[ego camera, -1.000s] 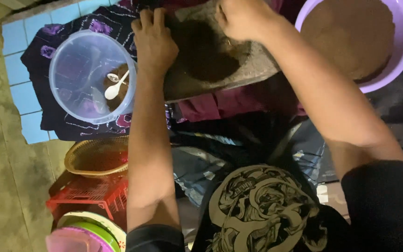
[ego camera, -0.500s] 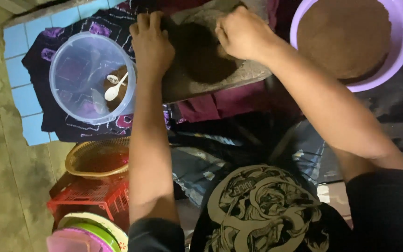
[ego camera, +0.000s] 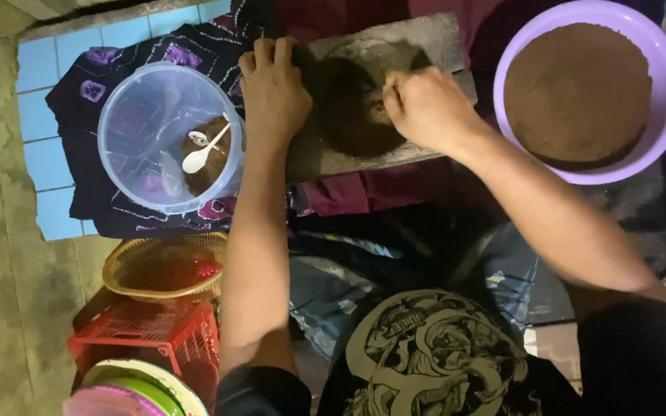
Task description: The person uses a stone grinder and pestle to grind a brown substance on a flat stone slab. They repeatedly scrape the ground material with a spoon and transfer it into a purple bowl, then spread it evenly in the bowl. The process is repeated multiple times throughout the clip.
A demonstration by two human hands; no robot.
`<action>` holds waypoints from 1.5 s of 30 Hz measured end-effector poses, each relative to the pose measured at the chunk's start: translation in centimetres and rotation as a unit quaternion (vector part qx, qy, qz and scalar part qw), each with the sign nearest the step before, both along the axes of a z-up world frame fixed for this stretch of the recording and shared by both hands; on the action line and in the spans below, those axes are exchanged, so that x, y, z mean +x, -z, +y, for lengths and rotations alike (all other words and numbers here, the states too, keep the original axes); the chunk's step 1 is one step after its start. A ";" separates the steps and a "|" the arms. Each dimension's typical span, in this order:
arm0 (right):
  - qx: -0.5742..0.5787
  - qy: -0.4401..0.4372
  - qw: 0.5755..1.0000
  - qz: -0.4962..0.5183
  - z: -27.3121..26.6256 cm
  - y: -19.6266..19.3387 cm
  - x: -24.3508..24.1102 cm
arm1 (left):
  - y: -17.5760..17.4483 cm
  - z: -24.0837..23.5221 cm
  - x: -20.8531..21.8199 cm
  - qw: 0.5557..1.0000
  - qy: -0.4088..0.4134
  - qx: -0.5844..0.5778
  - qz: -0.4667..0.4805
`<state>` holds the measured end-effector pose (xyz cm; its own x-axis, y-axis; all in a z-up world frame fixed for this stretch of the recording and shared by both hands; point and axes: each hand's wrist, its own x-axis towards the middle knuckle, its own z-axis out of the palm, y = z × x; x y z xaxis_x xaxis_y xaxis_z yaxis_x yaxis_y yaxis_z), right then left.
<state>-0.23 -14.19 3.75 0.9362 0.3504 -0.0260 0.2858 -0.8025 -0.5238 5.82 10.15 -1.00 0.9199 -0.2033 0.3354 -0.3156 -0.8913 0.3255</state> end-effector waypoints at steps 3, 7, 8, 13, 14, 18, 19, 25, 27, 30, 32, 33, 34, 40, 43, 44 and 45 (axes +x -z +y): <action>0.030 0.055 0.998 -0.017 -0.1 1.4 0.1 | -0.7 -0.2 -0.3 1.000 -0.002 0.017 0.011; 0.039 0.057 0.993 -0.101 -1.4 1.2 0.6 | -0.4 -0.2 -0.2 0.999 -0.013 0.021 0.020; 0.018 0.019 0.986 -0.162 -1.5 0.7 0.5 | -0.3 -0.1 -0.2 1.000 -0.012 0.020 0.017; -0.093 -0.009 0.995 0.038 -1.5 0.7 1.2 | -0.1 -0.1 -0.3 1.000 0.001 0.013 0.007; -0.040 -0.033 0.998 -0.025 -1.6 1.9 1.2 | -0.1 -0.1 -0.3 1.000 0.001 0.010 0.007; 0.038 -0.033 0.997 -0.052 -1.7 2.4 0.6 | -0.7 -0.3 -0.3 0.999 -0.012 0.014 0.031; 0.037 -0.032 0.997 -0.054 -2.0 2.1 0.4 | -0.7 -0.3 -0.2 0.999 -0.012 0.013 0.029; 0.092 -0.108 0.959 -0.247 -1.7 1.5 2.0 | -0.7 -0.1 -0.7 1.000 -0.007 0.012 0.026; 0.126 -0.163 0.955 -0.211 -1.1 2.8 3.8 | -0.5 -0.2 -0.4 1.000 -0.008 0.006 0.021; 0.138 -0.258 0.951 -0.097 0.8 1.2 3.6 | -0.3 -0.1 -0.4 1.000 -0.010 0.013 0.019; 0.106 -0.282 0.951 -0.061 0.2 -0.2 2.7 | -0.4 -0.1 -0.4 1.000 -0.010 0.013 0.022; 0.074 -0.304 0.950 -0.024 -0.1 -0.9 2.3 | -0.5 -0.2 -0.3 1.000 -0.008 0.011 0.026; 0.073 -0.305 0.949 -0.026 -0.6 -1.6 2.3 | -0.6 -0.2 -0.2 1.000 -0.009 0.011 0.023; -0.049 -0.213 0.948 -0.231 -2.4 1.0 3.7 | -0.7 -0.4 -0.6 1.000 -0.010 0.013 0.023; -0.087 -0.109 0.989 0.056 -2.1 1.9 3.1 | -1.1 -0.4 -0.5 0.999 -0.012 0.010 0.031; -0.059 -0.113 0.992 -0.006 -2.4 2.4 2.6 | -1.2 -0.4 -0.7 1.000 -0.009 0.009 0.024; -0.030 -0.116 0.990 -0.068 -2.8 2.9 2.1 | -1.3 -0.4 -0.9 1.000 -0.005 0.009 0.017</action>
<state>1.88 -16.95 0.84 0.8265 0.5590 0.0667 0.5312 -0.7352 -0.4209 4.91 9.74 0.25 0.9328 -0.1991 0.3003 -0.2953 -0.9000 0.3206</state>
